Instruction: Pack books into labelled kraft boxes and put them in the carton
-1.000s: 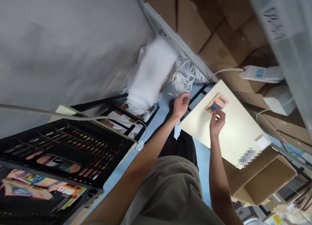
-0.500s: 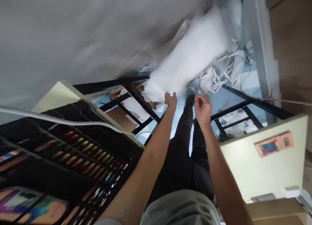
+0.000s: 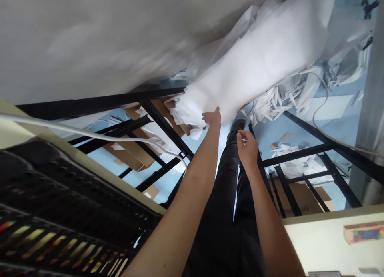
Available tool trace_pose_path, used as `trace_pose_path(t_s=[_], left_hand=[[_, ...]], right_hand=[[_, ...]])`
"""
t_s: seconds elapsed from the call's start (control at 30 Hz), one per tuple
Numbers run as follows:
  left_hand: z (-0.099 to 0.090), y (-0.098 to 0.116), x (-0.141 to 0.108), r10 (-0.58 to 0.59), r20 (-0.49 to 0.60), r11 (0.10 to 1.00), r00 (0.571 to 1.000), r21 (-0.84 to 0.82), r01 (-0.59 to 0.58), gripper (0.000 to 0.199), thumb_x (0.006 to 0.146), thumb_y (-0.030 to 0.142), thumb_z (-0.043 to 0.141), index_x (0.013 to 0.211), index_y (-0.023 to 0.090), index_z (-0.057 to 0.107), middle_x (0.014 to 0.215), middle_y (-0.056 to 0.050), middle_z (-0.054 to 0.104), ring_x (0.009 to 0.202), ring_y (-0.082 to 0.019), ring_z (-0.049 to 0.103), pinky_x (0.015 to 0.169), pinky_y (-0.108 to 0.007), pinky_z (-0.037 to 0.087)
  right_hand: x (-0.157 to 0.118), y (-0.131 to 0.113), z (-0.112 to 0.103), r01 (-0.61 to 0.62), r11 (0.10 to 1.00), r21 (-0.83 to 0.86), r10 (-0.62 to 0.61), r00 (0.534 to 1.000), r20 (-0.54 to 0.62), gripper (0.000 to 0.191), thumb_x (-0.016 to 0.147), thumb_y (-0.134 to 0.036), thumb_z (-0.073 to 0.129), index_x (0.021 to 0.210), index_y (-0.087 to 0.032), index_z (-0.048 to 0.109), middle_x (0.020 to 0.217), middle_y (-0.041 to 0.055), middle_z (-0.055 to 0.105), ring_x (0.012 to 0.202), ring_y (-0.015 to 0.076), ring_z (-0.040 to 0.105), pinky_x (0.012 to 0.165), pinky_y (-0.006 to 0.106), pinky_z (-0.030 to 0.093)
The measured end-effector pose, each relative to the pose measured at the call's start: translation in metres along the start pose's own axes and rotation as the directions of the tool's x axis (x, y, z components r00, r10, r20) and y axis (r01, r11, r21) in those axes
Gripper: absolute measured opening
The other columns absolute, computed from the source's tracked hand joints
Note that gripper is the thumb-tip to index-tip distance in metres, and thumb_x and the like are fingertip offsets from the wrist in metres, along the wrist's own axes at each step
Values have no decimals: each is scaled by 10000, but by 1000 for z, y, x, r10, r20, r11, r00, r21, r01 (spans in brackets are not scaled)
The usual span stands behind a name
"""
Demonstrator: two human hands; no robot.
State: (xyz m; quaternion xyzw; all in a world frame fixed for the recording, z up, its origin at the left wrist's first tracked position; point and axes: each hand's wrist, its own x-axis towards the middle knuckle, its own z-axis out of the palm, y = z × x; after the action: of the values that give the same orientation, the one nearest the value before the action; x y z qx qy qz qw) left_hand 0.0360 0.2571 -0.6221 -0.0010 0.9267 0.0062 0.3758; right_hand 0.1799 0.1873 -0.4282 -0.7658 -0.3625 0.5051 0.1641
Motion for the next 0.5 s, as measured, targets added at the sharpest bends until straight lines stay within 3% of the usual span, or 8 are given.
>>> trace_pose_path(t_s=[0.17, 0.3, 0.43, 0.5], left_hand=[[-14, -14, -1, 84, -68, 994, 994, -68, -89, 639, 962, 309, 861, 1501, 130, 567, 1635, -285, 513, 1347, -367, 716, 1172, -446, 544], [-27, -17, -12, 147, -119, 979, 982, -124, -161, 232, 997, 324, 815, 1132, 184, 687, 1454, -198, 645, 1381, -318, 667, 1237, -433, 482], [-43, -11, -35, 176, -142, 924, 974, -318, -213, 155, 981, 290, 755, 932, 230, 620, 1182, -86, 710, 1236, -255, 683, 1190, -397, 487], [-53, -9, -53, 209, -28, 840, 978, -506, -194, 158, 933, 254, 748, 897, 241, 594, 1071, -24, 690, 1156, -212, 679, 1125, -340, 505]], right_hand=[[2, -8, 3, -12, 999, -50, 13, 1000, 22, 300, 1067, -346, 576, 1170, -173, 798, 1121, 131, 854, 1001, 240, 807, 901, 363, 664], [2, -8, 4, 17, 998, -68, -15, 1000, 25, 295, 1066, -328, 570, 1171, -174, 799, 1133, 135, 853, 995, 242, 809, 902, 366, 669], [4, -8, 1, 82, 989, -127, -74, 995, 66, 299, 1083, -311, 559, 1227, -174, 783, 1186, 155, 834, 1034, 265, 803, 970, 422, 674], [7, -11, -1, 159, 967, -199, -139, 984, 113, 360, 1051, -283, 635, 1376, -167, 737, 1344, 193, 791, 1235, 317, 767, 1109, 506, 639]])
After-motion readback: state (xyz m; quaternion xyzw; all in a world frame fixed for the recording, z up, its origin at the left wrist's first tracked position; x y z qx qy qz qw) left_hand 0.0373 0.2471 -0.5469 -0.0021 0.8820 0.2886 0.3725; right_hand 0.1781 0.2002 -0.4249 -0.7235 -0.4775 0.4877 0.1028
